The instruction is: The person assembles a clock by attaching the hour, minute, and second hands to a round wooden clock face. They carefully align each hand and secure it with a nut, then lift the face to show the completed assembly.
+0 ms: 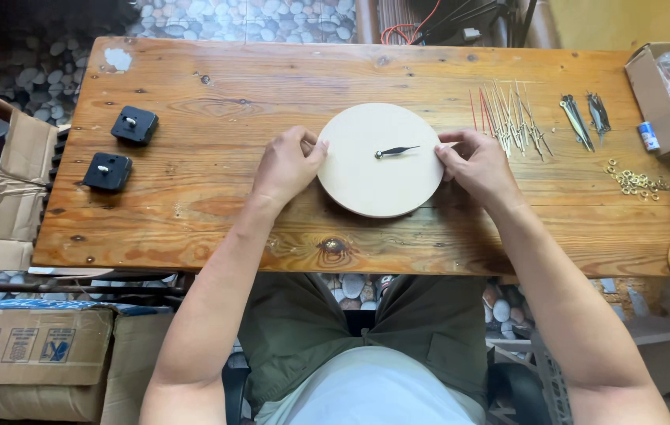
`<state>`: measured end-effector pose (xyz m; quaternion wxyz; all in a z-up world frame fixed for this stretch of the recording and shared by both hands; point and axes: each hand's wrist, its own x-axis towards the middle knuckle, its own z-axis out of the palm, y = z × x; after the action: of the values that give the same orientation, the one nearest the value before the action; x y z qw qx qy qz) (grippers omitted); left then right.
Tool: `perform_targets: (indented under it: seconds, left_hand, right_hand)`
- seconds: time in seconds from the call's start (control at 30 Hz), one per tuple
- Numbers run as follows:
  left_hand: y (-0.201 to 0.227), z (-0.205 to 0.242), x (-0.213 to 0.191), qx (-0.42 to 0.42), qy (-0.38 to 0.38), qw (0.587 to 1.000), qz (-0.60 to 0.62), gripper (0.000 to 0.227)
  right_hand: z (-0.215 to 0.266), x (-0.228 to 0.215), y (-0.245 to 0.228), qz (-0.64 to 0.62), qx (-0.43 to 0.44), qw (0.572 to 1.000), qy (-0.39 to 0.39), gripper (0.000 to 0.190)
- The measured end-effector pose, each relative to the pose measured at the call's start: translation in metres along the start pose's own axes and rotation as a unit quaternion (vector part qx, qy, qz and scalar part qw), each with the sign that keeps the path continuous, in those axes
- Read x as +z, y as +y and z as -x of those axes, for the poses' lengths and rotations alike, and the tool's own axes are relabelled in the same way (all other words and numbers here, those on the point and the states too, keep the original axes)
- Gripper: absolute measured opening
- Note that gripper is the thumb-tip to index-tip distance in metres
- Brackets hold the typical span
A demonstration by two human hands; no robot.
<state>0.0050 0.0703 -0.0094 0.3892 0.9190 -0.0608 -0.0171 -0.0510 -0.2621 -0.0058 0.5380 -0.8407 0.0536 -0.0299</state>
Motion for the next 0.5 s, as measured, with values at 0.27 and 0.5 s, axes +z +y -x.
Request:
perform_targets:
  seconds: [0.27, 0.5]
  left_hand:
    - [0.036, -0.019, -0.018, -0.130, 0.009, 0.909, 0.397, 0.026]
    - [0.056, -0.016, -0.038, -0.162, 0.004, 0.887, 0.433, 0.026]
  right_hand:
    - [-0.001, -0.004, -0.049, -0.163, 0.080, 0.981, 0.068, 0.024]
    - [-0.002, -0.009, -0.062, -0.184, 0.099, 0.975, 0.072, 0.022]
